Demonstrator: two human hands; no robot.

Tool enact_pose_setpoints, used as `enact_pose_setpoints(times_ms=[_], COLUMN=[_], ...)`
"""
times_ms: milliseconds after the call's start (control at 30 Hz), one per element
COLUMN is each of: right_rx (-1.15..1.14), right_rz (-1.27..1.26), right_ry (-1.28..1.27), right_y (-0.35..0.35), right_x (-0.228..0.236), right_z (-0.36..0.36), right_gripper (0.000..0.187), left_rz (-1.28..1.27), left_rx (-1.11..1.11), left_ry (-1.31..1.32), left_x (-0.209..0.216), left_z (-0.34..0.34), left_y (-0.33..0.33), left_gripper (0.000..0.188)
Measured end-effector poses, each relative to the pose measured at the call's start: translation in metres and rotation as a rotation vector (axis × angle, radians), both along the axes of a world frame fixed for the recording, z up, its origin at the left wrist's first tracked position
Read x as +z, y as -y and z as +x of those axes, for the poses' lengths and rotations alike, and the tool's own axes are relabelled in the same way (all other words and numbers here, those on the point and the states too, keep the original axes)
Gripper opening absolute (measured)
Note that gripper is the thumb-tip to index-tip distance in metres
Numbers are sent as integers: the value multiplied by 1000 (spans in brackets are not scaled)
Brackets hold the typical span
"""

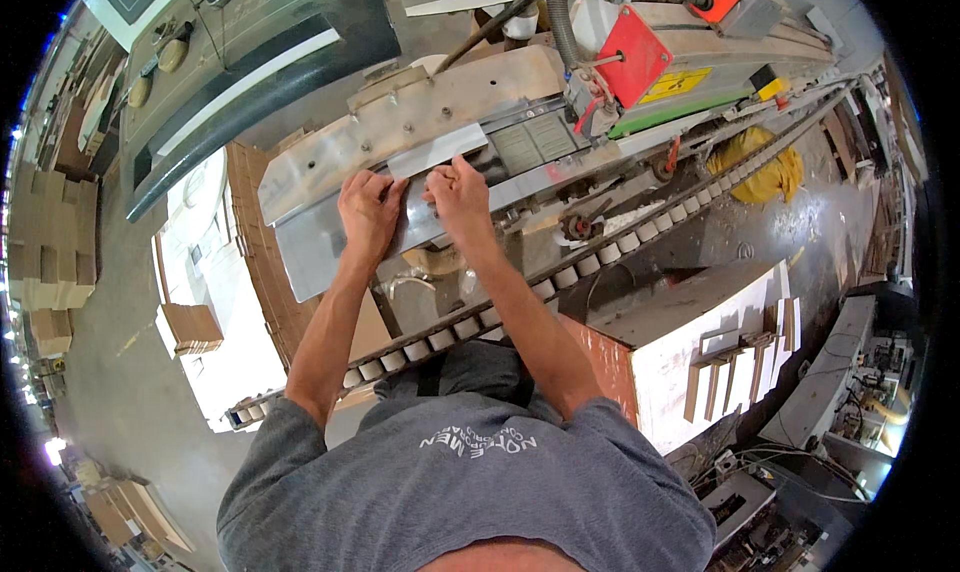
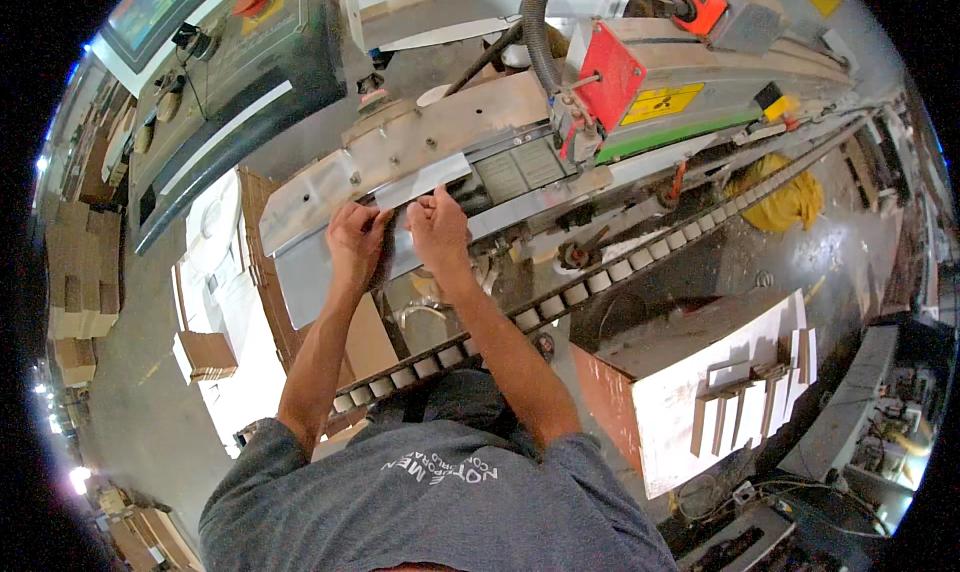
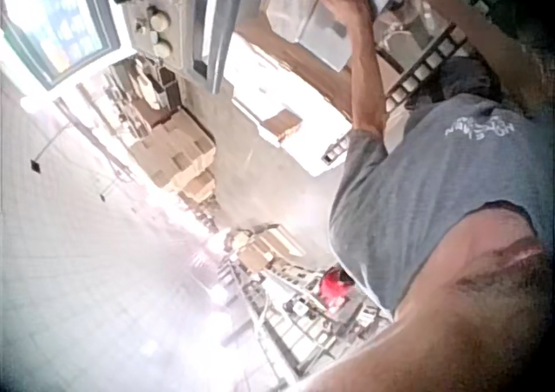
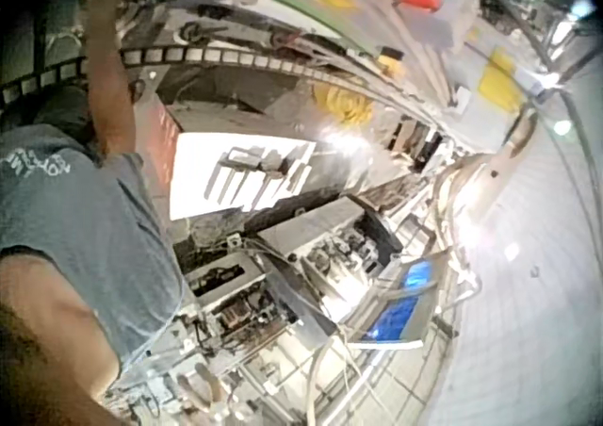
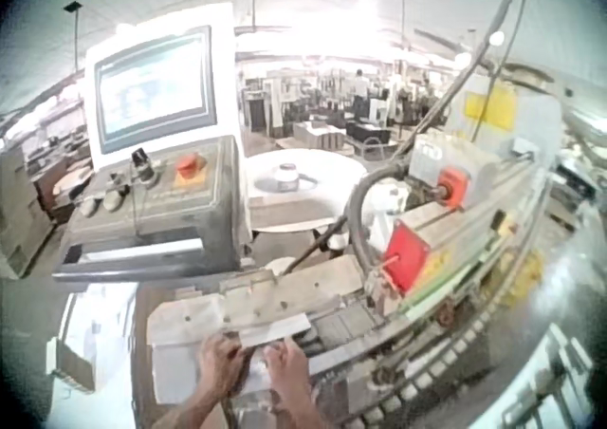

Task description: The person feeds small rectangular wooden pieces one by one into an industrial edge-banding machine by hand, then touches a control button on the machine.

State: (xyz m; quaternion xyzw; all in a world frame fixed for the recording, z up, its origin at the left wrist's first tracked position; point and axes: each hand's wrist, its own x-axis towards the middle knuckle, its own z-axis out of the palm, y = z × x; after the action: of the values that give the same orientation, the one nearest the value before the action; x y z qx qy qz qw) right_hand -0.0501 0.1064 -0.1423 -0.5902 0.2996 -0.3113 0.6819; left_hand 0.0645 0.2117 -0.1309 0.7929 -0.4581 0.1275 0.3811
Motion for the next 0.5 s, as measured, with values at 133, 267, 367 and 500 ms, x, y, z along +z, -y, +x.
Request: enact_pose_setpoints(times_ms=[133,267,367,500], right_rx=[-49,-167,-210,-237], right_rz=[-126,-249,-243,-168], right_ry=[-33,-223,-180,-219], right_y=[20,56,78,99], right_x=[-1,-23,-29,-6], right_z=[-3,-13,-18,-34], right_gripper=[28,19,19,19], left_rz=[11,37,97,125], left_rx=[-16,-105,-79,-85], left_ry=[-9,31,45,70], left_x=[-2,1,-4,-5], left_z=[-6,-15,-23,-35], left_y=[20,50,73,102], left_gripper=[15,17,19,19])
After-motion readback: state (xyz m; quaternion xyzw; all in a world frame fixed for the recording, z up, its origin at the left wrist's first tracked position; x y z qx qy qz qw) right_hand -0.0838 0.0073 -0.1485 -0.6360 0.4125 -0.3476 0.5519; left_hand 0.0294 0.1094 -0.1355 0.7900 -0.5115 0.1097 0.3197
